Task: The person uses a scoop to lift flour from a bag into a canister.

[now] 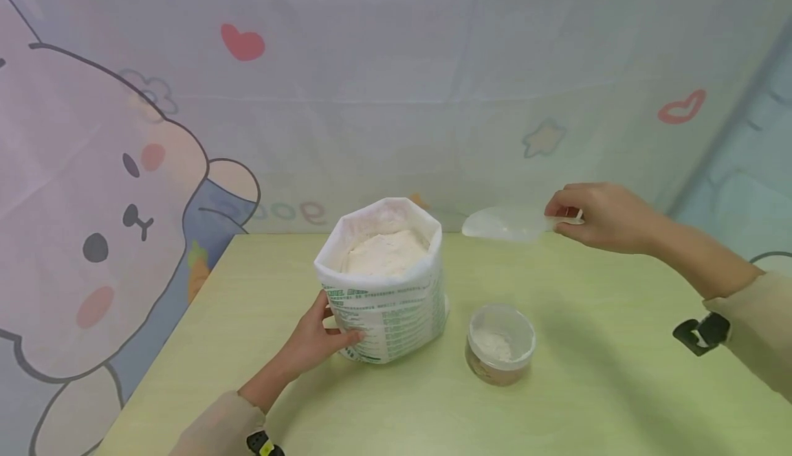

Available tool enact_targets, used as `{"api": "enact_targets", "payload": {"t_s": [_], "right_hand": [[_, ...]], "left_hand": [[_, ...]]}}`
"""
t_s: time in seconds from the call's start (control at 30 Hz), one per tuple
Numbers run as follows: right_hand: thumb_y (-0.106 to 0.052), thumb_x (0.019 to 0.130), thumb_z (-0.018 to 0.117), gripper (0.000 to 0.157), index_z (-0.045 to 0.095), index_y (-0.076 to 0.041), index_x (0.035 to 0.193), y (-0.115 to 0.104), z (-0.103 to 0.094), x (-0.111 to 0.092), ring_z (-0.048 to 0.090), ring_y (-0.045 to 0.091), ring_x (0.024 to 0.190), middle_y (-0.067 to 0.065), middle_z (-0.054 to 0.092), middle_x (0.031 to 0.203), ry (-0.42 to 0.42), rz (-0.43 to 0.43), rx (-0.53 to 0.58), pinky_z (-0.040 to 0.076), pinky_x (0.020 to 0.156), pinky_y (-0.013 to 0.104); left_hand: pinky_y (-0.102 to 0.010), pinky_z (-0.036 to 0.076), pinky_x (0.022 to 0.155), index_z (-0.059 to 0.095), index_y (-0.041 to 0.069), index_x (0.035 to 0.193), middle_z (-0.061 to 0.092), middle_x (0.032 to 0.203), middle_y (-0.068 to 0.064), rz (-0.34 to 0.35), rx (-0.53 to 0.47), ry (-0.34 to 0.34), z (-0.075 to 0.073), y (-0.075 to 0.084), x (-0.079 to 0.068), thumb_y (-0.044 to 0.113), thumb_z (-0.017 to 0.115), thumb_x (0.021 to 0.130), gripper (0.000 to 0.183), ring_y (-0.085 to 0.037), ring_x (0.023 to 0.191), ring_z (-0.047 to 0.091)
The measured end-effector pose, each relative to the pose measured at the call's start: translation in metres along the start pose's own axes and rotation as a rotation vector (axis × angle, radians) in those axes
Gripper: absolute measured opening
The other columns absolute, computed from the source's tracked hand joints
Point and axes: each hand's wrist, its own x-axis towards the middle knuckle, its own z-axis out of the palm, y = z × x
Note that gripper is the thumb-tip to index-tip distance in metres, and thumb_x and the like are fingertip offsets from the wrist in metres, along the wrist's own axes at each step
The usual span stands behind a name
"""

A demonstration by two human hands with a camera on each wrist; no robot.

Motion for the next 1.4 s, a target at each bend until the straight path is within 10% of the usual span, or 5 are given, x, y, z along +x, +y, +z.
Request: {"api": "enact_targets", "payload": {"t_s": [1.4], "right_hand": [[-0.009,0.081,0.066,0.012,0.068,-0.012,0.092,-0.08,-0.033,0.109,0.06,0.018,0.083,0.0,0.062,0.088,-0.212,-0.058,-0.111,0.05,0.072,0.035]], "left_hand": [[-0.034,0.054,0.08,0.032,0.033,0.134,0.046,0.127,0.001,-0.011,-0.011,0.012,0.003,-0.001,0.0,0.017,0.078,0.074,0.077,-0.029,0.115,0.049]]}}
